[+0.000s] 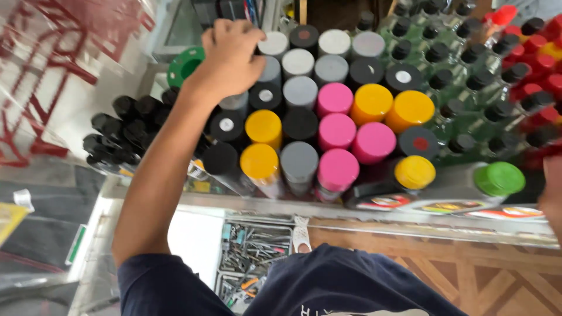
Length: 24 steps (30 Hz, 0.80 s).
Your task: Wiping down and cleaning various spray paint cans on a shelf in a shop.
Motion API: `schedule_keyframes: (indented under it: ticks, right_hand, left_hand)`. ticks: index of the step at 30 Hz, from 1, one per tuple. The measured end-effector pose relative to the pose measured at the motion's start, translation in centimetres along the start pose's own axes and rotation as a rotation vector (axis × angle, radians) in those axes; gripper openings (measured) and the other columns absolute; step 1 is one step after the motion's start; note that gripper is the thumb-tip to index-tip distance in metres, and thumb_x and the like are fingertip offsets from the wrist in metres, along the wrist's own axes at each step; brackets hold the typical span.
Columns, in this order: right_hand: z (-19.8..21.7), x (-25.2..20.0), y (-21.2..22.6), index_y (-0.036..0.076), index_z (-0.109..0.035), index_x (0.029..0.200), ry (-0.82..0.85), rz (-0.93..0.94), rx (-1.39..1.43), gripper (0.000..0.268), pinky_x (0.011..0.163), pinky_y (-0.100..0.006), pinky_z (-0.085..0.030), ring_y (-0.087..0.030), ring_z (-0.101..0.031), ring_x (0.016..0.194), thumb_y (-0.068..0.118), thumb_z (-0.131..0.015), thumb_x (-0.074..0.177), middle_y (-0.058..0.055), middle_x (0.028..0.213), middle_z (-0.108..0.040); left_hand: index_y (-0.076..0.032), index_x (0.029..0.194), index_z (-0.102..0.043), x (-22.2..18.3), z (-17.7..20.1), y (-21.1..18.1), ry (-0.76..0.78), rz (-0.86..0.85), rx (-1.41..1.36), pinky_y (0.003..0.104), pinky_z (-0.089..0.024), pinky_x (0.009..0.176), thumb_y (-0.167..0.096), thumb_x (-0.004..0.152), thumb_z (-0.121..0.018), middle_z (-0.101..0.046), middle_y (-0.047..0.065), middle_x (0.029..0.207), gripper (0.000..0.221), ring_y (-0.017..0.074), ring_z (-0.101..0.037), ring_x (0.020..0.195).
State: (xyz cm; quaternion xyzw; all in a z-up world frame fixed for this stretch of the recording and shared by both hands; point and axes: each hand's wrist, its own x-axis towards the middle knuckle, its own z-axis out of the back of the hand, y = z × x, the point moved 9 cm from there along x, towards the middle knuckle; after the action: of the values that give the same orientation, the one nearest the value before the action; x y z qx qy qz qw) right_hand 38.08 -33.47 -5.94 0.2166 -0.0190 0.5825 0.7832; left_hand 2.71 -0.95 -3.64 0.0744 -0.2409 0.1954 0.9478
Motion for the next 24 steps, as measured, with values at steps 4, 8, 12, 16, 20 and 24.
schedule_keyframes:
  ticks: [4, 8, 12, 16, 20, 24]
  right_hand:
    - [-10.1, -9.5, -12.7, -0.012, -0.063, 0.13, -0.015, -0.076, 0.128, 0.035, 0.078, -0.041, -0.042, -0.034, -0.057, 0.092, -0.008, -0.04, 0.104, -0.023, 0.118, -0.068]
    - [-19.9, -19.5, -26.1, 0.004, -0.035, 0.082, 0.1, -0.438, 0.492, 0.033, 0.059, -0.041, -0.022, -0.02, -0.023, 0.069, 0.015, -0.032, 0.113, -0.005, 0.078, -0.027]
    - [2.3, -15.0, 6.9, 0.009, -0.061, 0.025, 0.175, 0.27, 0.122, 0.039, 0.027, -0.037, -0.035, -0.028, -0.034, 0.016, 0.026, -0.07, 0.06, -0.009, 0.021, -0.048]
    - [-1.0, -18.8, 10.5, 0.02, -0.046, 0.063, -0.017, 0.833, 1.443, 0.033, 0.053, -0.036, -0.049, -0.015, -0.043, 0.053, 0.03, -0.063, 0.088, 0.002, 0.062, -0.045]
    - [-8.6, -20.1, 18.7, 0.007, -0.038, 0.054, 0.679, 0.922, 2.563, 0.045, 0.035, -0.034, -0.02, -0.019, -0.018, 0.036, 0.014, -0.059, 0.093, -0.004, 0.048, -0.033]
    - [-13.7, -23.9, 20.3, 0.013, -0.035, 0.054, 1.596, 0.989, 2.393, 0.047, 0.033, -0.03, -0.013, -0.015, -0.016, 0.035, 0.019, -0.056, 0.096, 0.001, 0.049, -0.032]
  left_hand:
    - [-0.005, 0.122, -0.066, -2.1, 7.1, -6.3, -0.17, 0.024, -0.142, 0.048, -0.033, 0.097, -0.011, 0.088, -0.07, -0.058, 0.013, 0.13, 0.035, 0.0345, -0.05, 0.112]
    - [-0.002, 0.118, -0.061, -4.6, 12.8, -13.8, -0.289, 0.05, -0.326, 0.045, -0.042, 0.099, 0.004, 0.086, -0.068, -0.06, 0.014, 0.127, 0.034, 0.0353, -0.056, 0.115]
    - [0.002, 0.113, -0.06, -8.6, 14.9, -21.1, -0.34, 0.086, -0.532, 0.042, -0.048, 0.098, 0.011, 0.081, -0.063, -0.063, 0.017, 0.122, 0.033, 0.0328, -0.062, 0.11]
    - [-0.009, 0.1, -0.058, -14.9, 8.9, -25.3, -0.418, 0.088, -1.066, 0.033, -0.048, 0.08, 0.0, 0.069, -0.068, -0.06, 0.003, 0.098, 0.034, 0.0191, -0.057, 0.086]
    - [-0.015, 0.06, -0.031, -19.7, 2.4, -28.6, -0.651, -0.029, -1.858, 0.03, -0.019, 0.038, 0.021, 0.056, -0.059, -0.04, 0.0, 0.056, 0.045, 0.0137, -0.022, 0.043]
    - [-0.017, 0.054, -0.024, -20.1, -3.0, -33.0, -0.056, -0.205, -1.984, 0.029, -0.019, 0.042, 0.013, 0.062, -0.064, -0.034, -0.003, 0.05, 0.051, 0.0147, -0.022, 0.041]
